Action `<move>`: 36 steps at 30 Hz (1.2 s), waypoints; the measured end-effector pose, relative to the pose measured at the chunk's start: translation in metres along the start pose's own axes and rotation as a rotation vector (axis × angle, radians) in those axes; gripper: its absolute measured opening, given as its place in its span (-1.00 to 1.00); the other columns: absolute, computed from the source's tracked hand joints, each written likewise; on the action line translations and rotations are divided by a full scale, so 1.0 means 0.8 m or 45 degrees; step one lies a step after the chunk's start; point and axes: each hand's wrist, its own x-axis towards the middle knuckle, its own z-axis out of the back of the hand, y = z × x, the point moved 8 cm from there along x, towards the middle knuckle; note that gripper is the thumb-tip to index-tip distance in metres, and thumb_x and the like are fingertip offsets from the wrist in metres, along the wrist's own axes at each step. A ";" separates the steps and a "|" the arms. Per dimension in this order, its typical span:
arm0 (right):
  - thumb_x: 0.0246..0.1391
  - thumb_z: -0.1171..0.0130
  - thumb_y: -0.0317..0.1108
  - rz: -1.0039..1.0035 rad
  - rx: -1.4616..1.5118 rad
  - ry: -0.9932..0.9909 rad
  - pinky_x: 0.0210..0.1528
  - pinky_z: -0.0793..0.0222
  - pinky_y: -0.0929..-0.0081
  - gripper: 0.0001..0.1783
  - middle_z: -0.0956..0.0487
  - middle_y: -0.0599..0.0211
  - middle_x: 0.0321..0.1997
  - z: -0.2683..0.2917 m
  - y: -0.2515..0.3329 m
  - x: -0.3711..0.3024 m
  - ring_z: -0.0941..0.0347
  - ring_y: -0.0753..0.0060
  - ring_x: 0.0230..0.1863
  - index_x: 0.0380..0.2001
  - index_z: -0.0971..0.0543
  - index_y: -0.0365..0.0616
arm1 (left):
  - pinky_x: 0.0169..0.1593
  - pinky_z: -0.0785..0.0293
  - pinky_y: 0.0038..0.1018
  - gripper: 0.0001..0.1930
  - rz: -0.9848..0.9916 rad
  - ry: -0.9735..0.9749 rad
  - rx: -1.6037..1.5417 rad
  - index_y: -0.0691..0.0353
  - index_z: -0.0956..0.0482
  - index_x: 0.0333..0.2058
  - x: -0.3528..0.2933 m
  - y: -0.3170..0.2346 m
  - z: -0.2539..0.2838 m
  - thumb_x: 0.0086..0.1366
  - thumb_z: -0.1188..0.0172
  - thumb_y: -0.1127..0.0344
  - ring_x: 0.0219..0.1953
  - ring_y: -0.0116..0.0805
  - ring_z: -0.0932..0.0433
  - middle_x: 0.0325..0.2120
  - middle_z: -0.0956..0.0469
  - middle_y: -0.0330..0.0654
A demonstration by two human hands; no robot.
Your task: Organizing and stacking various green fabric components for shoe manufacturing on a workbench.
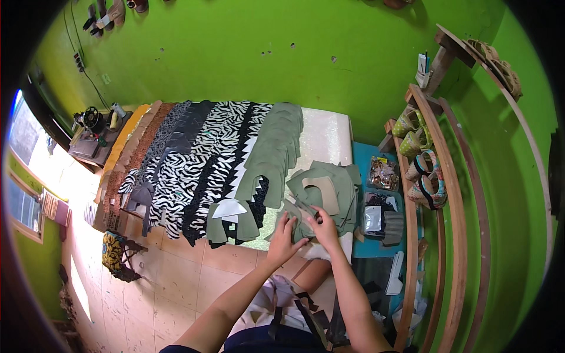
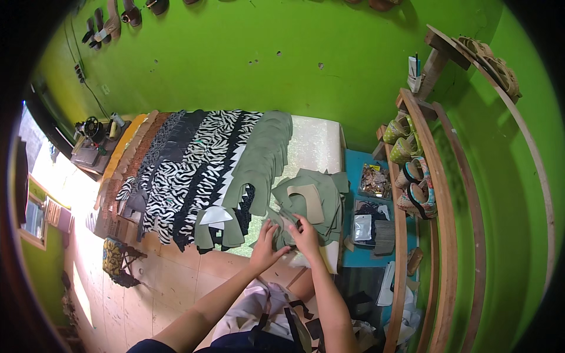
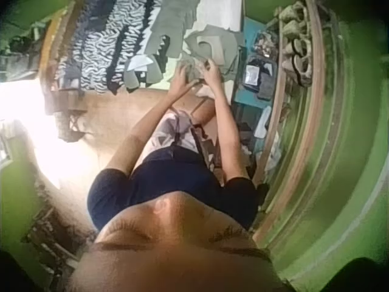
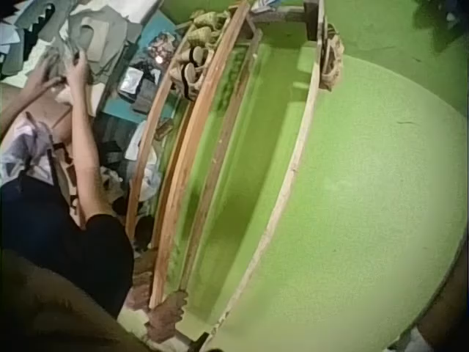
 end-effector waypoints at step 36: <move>-0.14 -0.17 -0.28 0.216 -1.051 -0.086 -0.23 -0.34 0.30 -0.62 -0.38 0.10 -0.27 -0.047 0.011 -0.013 -0.36 0.07 -0.21 -0.22 -0.39 -0.20 | 0.09 -0.12 -0.32 -0.33 -0.076 0.298 0.837 0.16 -0.24 0.07 0.009 0.041 -0.025 0.02 -0.08 -0.08 0.11 -0.19 -0.18 0.13 -0.18 -0.20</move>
